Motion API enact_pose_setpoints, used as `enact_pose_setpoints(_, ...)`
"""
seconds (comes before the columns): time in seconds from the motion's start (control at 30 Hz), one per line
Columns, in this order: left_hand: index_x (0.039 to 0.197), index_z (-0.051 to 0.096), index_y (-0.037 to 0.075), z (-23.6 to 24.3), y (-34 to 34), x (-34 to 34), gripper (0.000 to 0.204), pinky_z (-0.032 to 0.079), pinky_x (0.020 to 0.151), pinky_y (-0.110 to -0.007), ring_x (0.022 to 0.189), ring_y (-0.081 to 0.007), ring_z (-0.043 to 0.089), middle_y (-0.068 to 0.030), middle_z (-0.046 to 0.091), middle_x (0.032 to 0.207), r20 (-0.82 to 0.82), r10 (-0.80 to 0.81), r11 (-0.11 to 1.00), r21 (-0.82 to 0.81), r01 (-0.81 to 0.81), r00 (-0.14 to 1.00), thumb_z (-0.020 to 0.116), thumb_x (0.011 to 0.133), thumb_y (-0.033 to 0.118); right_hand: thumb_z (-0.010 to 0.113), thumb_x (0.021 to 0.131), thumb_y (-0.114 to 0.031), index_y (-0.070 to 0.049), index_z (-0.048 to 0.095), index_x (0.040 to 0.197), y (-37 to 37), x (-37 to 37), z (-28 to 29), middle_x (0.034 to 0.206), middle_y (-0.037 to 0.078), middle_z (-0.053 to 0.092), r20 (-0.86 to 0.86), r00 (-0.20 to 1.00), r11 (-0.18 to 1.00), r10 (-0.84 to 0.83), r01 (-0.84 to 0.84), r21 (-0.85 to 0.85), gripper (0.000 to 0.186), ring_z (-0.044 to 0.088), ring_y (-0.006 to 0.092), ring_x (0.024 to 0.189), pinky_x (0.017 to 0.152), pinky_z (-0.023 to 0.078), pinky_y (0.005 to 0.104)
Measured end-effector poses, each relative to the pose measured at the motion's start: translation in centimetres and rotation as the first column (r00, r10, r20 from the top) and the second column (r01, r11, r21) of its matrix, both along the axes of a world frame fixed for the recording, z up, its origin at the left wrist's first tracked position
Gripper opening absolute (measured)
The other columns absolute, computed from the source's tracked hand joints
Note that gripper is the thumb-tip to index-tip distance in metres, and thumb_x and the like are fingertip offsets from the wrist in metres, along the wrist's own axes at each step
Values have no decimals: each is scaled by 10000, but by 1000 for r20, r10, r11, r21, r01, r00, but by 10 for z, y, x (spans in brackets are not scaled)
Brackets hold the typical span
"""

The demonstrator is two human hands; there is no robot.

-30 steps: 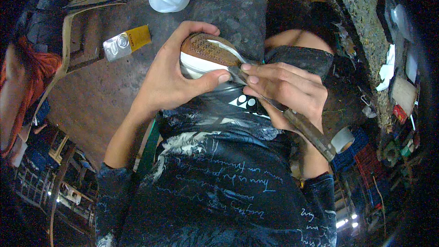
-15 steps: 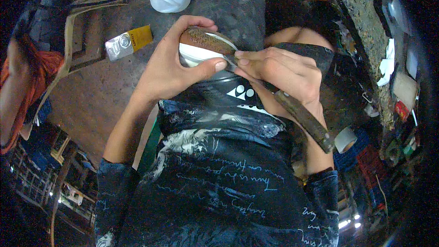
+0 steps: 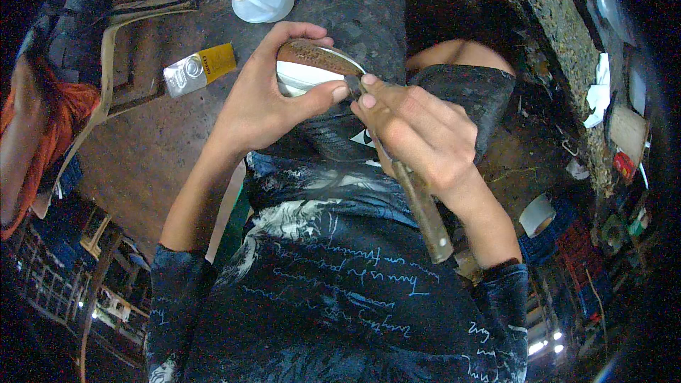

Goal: The person applies glue to the sole of a black and white sneaker using a brush, then presses the sole to the upper. They repeat the process on the other shoe, applying glue and pressing the parts together.

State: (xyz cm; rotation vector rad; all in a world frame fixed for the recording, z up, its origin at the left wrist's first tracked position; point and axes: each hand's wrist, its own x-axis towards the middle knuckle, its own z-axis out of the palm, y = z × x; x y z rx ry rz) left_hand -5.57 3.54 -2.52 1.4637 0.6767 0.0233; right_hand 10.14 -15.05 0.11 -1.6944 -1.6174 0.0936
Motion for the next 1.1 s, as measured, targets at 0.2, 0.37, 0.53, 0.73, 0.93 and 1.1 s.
enact_pose_setpoints(0.2,1440,582,35,-1,2,-3,772,547,1095,-387,1249,-235,706,-153,718,1368,-10,-37,999,27,37,999,977,821,270,927,792,-3,-3,771,974,3,7,6,1021,179,832,-165,986,999,-2,-6,-49,240,823,275,838,708,659,356)
enact_pose_setpoints(0.37,1456,583,46,2,2,-6,799,525,1126,-398,1286,-245,686,-151,710,1391,-5,-52,999,-8,52,999,977,803,285,885,837,43,4,749,968,-2,32,4,996,204,833,-455,888,989,70,-123,-87,192,838,326,886,794,670,404)
enact_pose_setpoints(0.53,1458,580,35,0,4,-7,804,500,1156,-395,1328,-247,659,-154,694,1414,38,-62,998,-25,63,997,970,793,265,871,848,54,15,733,1042,-3,29,-4,1028,221,829,-495,857,987,143,-157,13,242,833,351,914,800,673,438)
enact_pose_setpoints(0.73,1454,575,7,-4,5,-8,842,475,1185,-396,1356,-254,640,-158,675,1431,84,-81,995,-53,86,993,966,748,247,888,811,40,21,746,953,-8,20,-5,1024,203,817,-479,871,994,107,-108,25,202,818,337,883,754,676,405)
enact_pose_setpoints(0.93,1470,564,-4,-6,5,-7,884,465,1197,-397,1357,-256,638,-157,664,1434,123,-116,991,-47,123,986,966,725,248,901,804,43,9,728,1033,-13,27,-6,1089,222,822,-496,850,979,179,-202,8,289,826,363,918,774,689,436)
enact_pose_setpoints(1.1,1493,552,0,-8,5,-10,928,464,1203,-403,1366,-257,637,-163,649,1461,135,-143,986,-68,153,980,966,699,245,911,794,4,22,741,1029,-9,39,-6,1082,234,820,-541,794,948,277,-319,16,290,826,360,876,763,686,438)
